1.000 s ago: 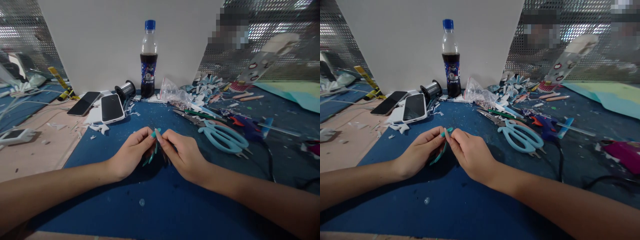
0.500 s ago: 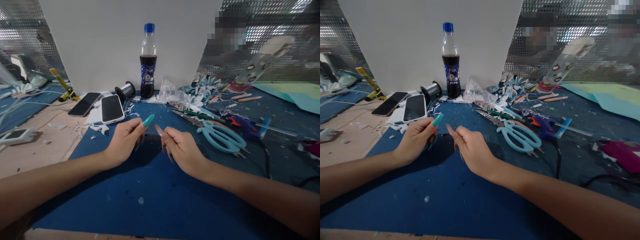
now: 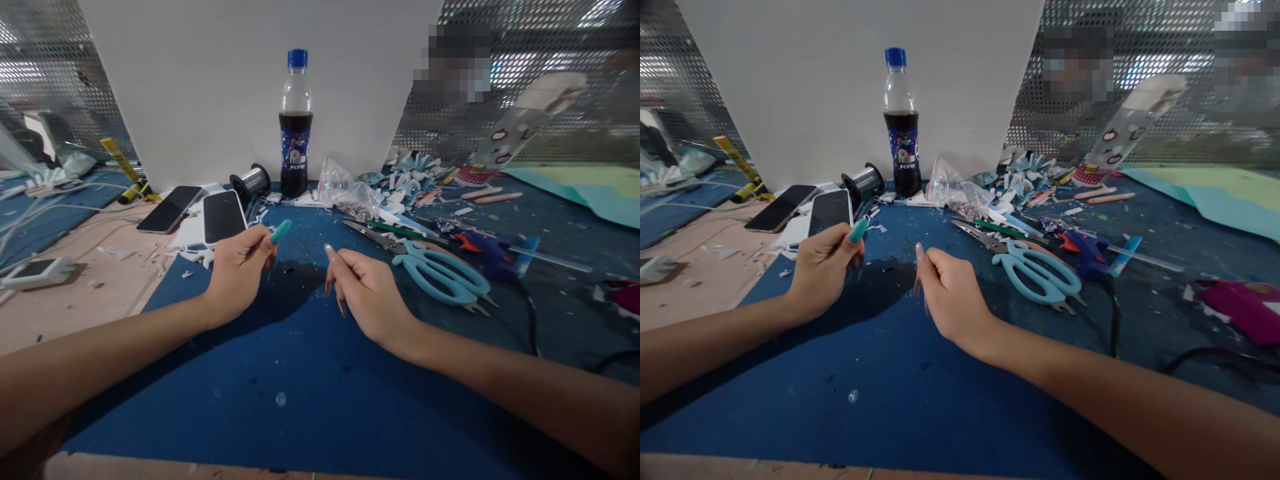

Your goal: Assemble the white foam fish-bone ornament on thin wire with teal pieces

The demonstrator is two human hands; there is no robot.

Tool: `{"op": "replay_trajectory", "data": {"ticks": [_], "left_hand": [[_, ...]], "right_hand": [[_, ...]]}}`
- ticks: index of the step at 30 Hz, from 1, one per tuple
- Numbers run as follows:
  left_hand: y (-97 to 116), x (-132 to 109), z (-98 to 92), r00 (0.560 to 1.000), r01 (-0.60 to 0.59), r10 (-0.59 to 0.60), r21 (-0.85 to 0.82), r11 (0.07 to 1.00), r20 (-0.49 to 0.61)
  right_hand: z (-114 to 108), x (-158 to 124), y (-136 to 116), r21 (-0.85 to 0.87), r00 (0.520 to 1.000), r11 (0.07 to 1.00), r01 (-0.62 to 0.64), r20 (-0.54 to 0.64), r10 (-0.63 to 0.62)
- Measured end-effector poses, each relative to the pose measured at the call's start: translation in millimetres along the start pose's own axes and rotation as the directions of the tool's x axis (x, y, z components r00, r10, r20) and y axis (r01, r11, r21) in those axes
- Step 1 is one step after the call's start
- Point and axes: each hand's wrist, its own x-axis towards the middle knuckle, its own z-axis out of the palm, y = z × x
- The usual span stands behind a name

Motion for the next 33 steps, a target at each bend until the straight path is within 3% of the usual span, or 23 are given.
{"op": "replay_trajectory", "data": {"ticks": [6, 11, 16, 20, 22, 26, 33], "left_hand": [[-1, 1, 1.2, 0.999, 0.011, -0.009, -0.091, 0.996, 0.031], [-1, 0, 1.8, 0.999, -0.003, 0.008, -0.099, 0.995, 0.050], [2, -6, 2.1, 0.999, -0.037, 0.037, -0.143, 0.989, 0.000], [1, -12, 1.9, 0.988, -0.127, 0.139, -0.148, 0.981, 0.074], [1, -12, 1.6, 0.981, -0.146, 0.160, -0.124, 0.981, 0.113], [4, -8, 1.9, 0.979, -0.084, 0.092, -0.053, 0.995, 0.180], [9, -6, 4.4, 0.983, -0.073, 0.063, 0.054, 0.996, 0.175]], "right_hand": [[-1, 6, -1, 0.394, 0.991, 0.910, -0.130, 0.045, 0.123], [-2, 11, 4, 0.526, 0.989, 0.838, -0.146, 0.060, 0.134], [-1, 11, 10, 0.530, 0.988, 0.836, -0.141, 0.026, 0.149], [-1, 12, 9, 0.533, 0.986, 0.834, -0.140, 0.001, 0.164], [-2, 12, 9, 0.542, 0.991, 0.833, -0.109, -0.007, 0.134], [-1, 9, 7, 0.550, 1.000, 0.835, 0.008, -0.020, 0.004], [-2, 6, -1, 0.320, 0.970, 0.946, 0.048, 0.213, -0.121]]}}
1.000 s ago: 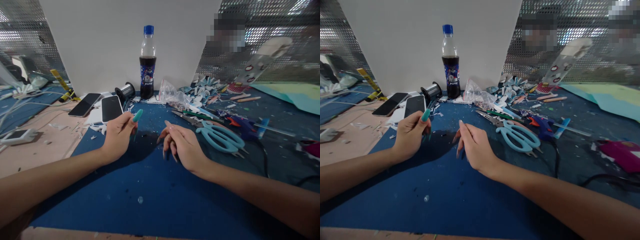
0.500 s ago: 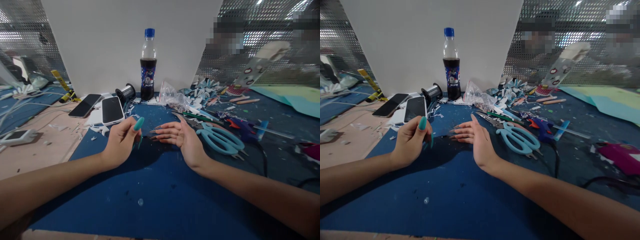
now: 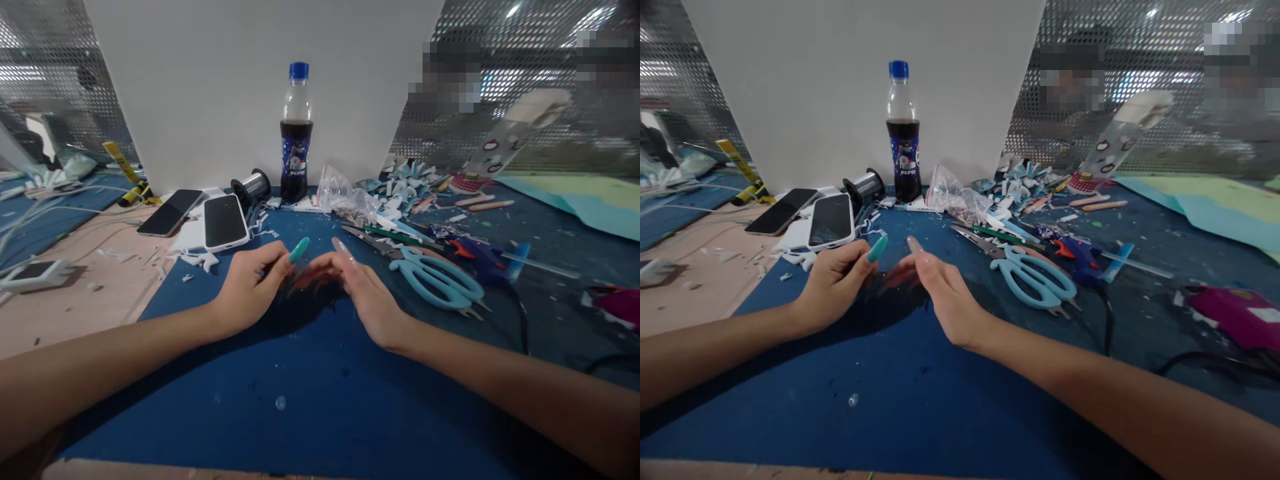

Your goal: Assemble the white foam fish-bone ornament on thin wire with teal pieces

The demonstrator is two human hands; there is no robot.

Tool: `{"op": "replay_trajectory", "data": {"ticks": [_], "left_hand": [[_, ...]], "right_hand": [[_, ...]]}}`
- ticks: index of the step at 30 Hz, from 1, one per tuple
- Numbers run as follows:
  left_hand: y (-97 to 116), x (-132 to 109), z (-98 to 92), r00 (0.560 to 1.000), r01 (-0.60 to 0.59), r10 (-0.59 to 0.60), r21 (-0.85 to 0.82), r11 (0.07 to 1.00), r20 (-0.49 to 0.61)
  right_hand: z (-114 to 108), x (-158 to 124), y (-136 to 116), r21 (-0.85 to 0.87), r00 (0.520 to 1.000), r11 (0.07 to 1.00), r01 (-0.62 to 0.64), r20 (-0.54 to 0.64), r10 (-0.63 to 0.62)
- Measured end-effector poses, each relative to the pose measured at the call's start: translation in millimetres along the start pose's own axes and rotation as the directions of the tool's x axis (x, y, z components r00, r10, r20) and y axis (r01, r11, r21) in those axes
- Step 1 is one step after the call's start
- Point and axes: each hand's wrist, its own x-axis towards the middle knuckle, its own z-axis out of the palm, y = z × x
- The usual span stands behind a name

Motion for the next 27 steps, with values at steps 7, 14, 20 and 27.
{"op": "replay_trajectory", "data": {"ticks": [7, 14, 20, 27], "left_hand": [[-2, 0, 1.8, 0.999, 0.021, -0.021, -0.004, 1.000, 0.027], [-1, 2, 5.5, 0.994, 0.111, -0.110, -0.087, 0.990, 0.026], [1, 34, 21.2, 0.968, 0.247, -0.245, -0.025, 0.969, 0.054], [-16, 123, 53.4, 0.958, 0.251, -0.258, -0.074, 0.965, -0.122]], "right_hand": [[0, -2, -1, -0.091, 0.999, 0.996, -0.002, 0.050, 0.006], [-10, 5, 1, -0.074, 0.979, 0.997, -0.017, -0.202, 0.002], [-37, 23, 13, -0.051, 0.861, 0.998, 0.039, -0.506, -0.060], [-43, 27, 19, -0.028, 0.818, 0.999, 0.024, -0.574, -0.036]]}}
